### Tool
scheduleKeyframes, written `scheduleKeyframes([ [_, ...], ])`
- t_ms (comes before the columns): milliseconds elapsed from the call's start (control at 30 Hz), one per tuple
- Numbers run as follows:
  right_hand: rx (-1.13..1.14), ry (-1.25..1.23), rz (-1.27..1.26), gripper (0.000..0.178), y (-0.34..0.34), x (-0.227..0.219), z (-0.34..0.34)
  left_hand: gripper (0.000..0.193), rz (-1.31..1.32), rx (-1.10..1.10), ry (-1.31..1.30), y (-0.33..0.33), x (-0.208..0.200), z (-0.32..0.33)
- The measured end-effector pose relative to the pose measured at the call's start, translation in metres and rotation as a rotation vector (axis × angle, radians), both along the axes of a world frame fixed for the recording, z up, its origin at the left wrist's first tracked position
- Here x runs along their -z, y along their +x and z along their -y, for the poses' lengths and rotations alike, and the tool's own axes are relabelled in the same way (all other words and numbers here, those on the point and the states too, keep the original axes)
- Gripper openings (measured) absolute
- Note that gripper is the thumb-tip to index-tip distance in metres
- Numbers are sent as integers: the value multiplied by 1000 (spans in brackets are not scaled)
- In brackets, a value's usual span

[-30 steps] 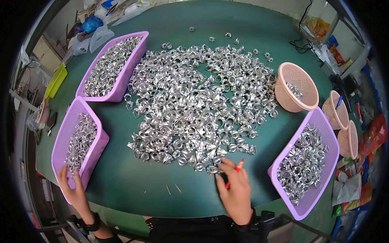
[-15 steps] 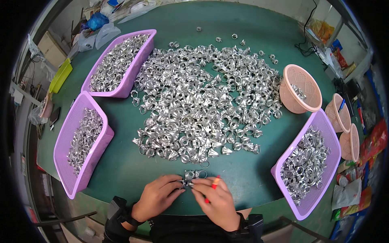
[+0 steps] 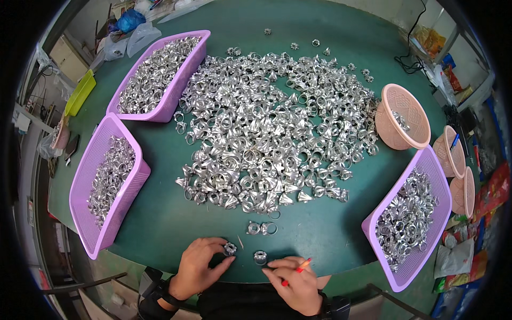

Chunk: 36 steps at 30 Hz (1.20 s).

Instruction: Inspecting and sorting shiny metal ring-like components on a workbench into different baskets.

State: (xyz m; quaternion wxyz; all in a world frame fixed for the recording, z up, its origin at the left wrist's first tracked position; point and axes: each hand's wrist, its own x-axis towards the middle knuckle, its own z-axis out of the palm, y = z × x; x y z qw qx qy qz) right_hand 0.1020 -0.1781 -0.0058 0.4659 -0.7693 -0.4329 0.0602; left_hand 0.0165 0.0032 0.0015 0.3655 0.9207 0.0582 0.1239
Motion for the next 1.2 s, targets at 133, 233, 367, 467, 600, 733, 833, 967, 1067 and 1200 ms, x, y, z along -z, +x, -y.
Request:
scheduleKeyframes([
  [133, 265, -23, -162, 43, -6, -2, -17, 26, -36, -43, 53, 2, -3, 2],
  [233, 252, -172, 15, 38, -6, -1, -27, 29, -68, -57, -36, -1, -4, 4],
  [367, 189, 136, -452, 36, -8, 0, -21, 33, -50, -72, -478, -4, -7, 8],
  [467, 110, 395, -824, 36, -13, -9, -21, 32, 26, -113, -1053, -8, -1, 21],
  [600, 126, 473, -864, 38, -16, -11, -19, 34, 96, -121, -1410, -8, 3, 32],
  [733, 148, 478, -843, 39, -15, -10, -19, 34, 141, -120, -1454, -8, 7, 38],
  [833, 144, 439, -826, 39, -15, -11, -18, 32, 161, -120, -1517, -9, 8, 41],
  [967, 114, 445, -817, 39, -16, -9, -18, 30, 158, -178, -1504, -6, -3, 44],
  [1067, 64, 434, -761, 40, -15, -8, -16, 30, 162, -230, -1381, -4, -4, 43],
  [1200, -14, 404, -725, 42, -13, -7, -13, 32, 220, -129, -1143, -9, 2, 37],
])
